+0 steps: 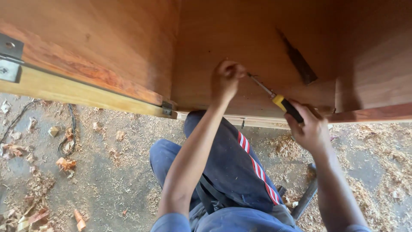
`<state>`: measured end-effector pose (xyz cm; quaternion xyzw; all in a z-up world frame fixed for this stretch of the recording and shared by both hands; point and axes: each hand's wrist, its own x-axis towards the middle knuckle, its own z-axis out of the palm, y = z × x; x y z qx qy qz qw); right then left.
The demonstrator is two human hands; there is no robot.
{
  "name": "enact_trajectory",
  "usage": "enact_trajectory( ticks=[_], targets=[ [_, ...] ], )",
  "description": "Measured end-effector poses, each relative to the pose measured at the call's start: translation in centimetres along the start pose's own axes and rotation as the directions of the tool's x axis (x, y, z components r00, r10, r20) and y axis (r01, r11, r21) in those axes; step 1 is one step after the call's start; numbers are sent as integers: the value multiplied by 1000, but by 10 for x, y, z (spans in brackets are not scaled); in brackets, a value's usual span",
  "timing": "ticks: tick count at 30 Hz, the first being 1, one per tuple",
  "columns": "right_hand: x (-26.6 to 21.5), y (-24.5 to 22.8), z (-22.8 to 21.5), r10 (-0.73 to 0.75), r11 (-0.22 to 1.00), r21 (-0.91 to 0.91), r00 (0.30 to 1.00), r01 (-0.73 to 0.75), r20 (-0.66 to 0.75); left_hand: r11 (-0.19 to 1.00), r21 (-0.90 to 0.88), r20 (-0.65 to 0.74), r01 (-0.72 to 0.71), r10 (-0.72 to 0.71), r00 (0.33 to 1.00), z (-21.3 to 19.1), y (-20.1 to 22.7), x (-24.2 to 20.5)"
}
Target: The person sits on the ground in front of a wooden cabinet and attaches metal hinges to a cabinet door using a screwdriver. They position each hinge on the door edge, drive screws, and move to successive hinge locations along the door, at one point picking up a hinge from inside the cabinet.
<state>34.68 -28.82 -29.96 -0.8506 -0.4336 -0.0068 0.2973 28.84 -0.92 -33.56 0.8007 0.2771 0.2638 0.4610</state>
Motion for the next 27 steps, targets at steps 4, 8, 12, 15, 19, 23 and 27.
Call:
enact_trajectory(
  ticks=[4,8,12,15,19,23,27],
  targets=[
    [-9,-43,10,52,949,310,999,-47,-6,401,-835,161,377,-477,864,-48,-19,-53],
    [-4,-88,13,-112,870,478,993,118,-41,80,-945,207,319,-608,767,-86,-25,-93],
    [-3,-101,16,-174,876,450,984,173,-39,66,-962,167,266,-629,760,-105,-44,-121],
    [-8,-110,17,-239,903,361,970,234,-30,86,-966,139,245,-625,768,-117,-50,-141],
    [-18,-109,33,-112,876,482,980,21,162,126,-960,116,248,-628,770,-133,-54,-157],
    [-22,-109,51,158,773,499,881,-392,446,148,-955,95,255,-664,742,-138,-65,-162],
    [-7,-120,61,1,837,531,971,-131,238,99,-979,66,178,-672,738,-129,-109,-164]
  ],
)
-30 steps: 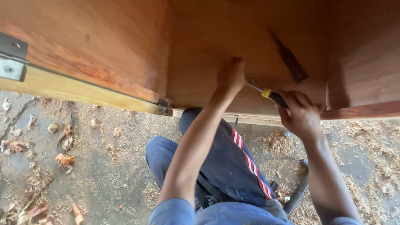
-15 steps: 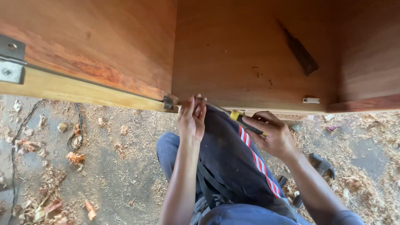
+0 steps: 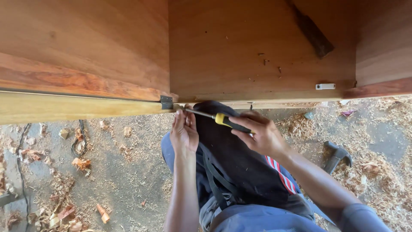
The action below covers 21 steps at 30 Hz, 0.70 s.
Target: The person sits on the ground in front of a wooden cabinet and attaches metal hinges to a cabinet door using a screwdriver. They position each hinge on the door edge, drive screws, and move to successive hinge locations along the door, at one point picking up a hinge from inside the cabinet.
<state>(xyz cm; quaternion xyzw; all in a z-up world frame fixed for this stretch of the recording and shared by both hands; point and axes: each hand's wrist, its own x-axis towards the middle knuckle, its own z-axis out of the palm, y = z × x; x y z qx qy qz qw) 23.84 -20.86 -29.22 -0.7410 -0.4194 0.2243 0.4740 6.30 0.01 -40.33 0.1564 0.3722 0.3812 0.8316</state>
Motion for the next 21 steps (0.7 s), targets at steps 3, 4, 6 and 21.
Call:
enact_trajectory(
  ticks=[3,4,6,21],
  targets=[
    [14,-3,-1,-292,951,-115,955,286,-44,997,-68,-18,-25,24,1000,9,1,1],
    [17,-4,-3,-334,934,-142,942,326,-36,998,-63,-29,-15,13,999,14,4,-3],
    [22,-4,-7,-378,914,-167,925,369,-24,998,-61,-43,-8,6,999,21,9,-8],
    [29,1,-40,-288,949,-87,944,304,161,995,-32,105,93,-89,990,18,17,-10]
  ],
)
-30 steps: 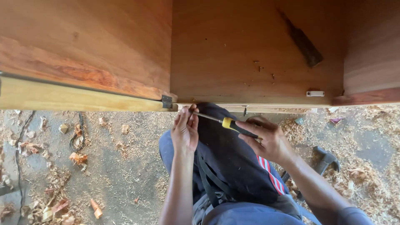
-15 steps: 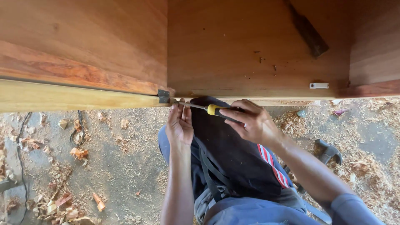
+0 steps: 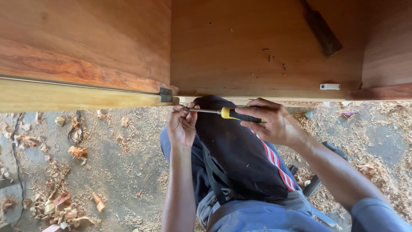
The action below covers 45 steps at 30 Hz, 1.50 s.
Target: The person sits on the ground in front of a wooden cabinet and attaches metal hinges to a cabinet door using a screwdriver. They position each hinge on the door edge, drive screws, and move to successive hinge locations along the door, at one point picking up a hinge from inside the cabinet.
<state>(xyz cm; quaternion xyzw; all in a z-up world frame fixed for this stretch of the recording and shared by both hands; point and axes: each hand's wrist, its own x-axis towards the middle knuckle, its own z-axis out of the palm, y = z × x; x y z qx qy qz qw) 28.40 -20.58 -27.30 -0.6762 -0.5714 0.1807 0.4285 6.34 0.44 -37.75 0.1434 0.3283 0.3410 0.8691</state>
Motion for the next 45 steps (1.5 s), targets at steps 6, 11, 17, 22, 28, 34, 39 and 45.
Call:
enact_trajectory(
  ticks=[6,11,17,22,28,34,39,45],
  targets=[
    [-6,-8,-5,-4,997,-73,1000,3,-14,992,120,33,27,-31,999,2,4,-4],
    [-2,-20,-6,-193,923,-346,980,169,-37,969,246,11,14,-18,1000,0,3,0],
    [10,-7,21,-115,972,-218,987,90,-108,990,141,-157,4,18,987,5,-3,15],
    [16,-10,33,-131,972,-213,982,100,-133,999,27,-228,47,-40,973,12,-1,20],
    [16,-10,36,-130,970,-224,980,94,-152,996,10,-343,86,-77,936,34,-1,19],
    [21,-9,38,-131,972,-216,979,95,-158,996,9,-391,91,-81,917,30,-3,28],
    [24,15,44,-160,972,-199,973,126,-167,997,7,-384,78,-69,921,39,-2,20],
    [51,33,36,525,762,324,828,-561,198,986,168,-163,14,13,986,35,-9,8]
  ],
)
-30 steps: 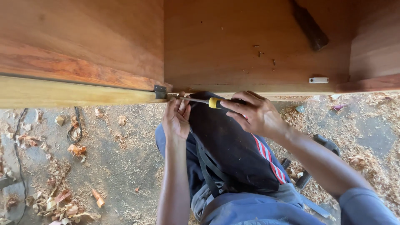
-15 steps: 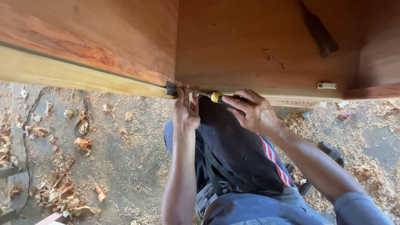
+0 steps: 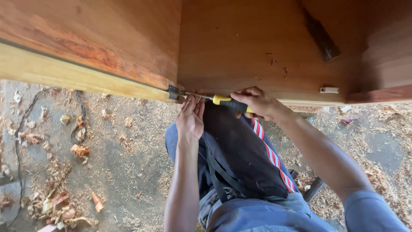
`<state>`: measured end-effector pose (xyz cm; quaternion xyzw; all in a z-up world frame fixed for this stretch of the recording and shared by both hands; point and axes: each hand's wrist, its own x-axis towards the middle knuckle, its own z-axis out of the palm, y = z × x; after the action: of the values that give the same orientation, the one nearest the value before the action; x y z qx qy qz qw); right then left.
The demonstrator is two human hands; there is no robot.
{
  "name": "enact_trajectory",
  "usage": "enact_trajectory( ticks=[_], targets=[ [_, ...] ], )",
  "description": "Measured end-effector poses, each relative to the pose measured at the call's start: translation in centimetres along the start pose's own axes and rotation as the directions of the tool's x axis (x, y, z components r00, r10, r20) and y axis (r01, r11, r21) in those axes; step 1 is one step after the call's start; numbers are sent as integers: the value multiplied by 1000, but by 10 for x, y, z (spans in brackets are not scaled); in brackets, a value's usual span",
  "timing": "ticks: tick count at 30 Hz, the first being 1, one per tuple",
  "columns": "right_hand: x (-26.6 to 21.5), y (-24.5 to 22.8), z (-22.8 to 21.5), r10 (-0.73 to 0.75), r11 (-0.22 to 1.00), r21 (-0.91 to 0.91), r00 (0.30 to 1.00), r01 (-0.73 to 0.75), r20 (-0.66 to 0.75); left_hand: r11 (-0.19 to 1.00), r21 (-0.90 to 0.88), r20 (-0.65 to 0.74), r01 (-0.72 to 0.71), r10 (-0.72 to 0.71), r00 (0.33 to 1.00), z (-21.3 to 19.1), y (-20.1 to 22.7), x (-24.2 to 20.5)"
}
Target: The person sits on the ground in front of a wooden cabinet and attaches metal hinges to a cabinet door using a screwdriver. They position each hinge on the door edge, drive screws, and move to successive hinge locations along the door, at one point picking up a hinge from inside the cabinet.
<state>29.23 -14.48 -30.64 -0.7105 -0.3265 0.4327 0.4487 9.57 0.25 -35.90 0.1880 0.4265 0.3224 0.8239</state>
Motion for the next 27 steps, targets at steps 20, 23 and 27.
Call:
enact_trajectory(
  ticks=[20,23,27],
  targets=[
    [-29,60,11,-784,354,-725,610,591,115,983,165,-35,-75,82,996,10,4,2],
    [-40,27,12,-768,419,-730,640,541,34,972,195,-35,-134,144,989,8,0,-3],
    [-18,61,4,-343,844,-452,939,290,-38,961,198,4,-193,196,981,10,-2,-8]
  ],
)
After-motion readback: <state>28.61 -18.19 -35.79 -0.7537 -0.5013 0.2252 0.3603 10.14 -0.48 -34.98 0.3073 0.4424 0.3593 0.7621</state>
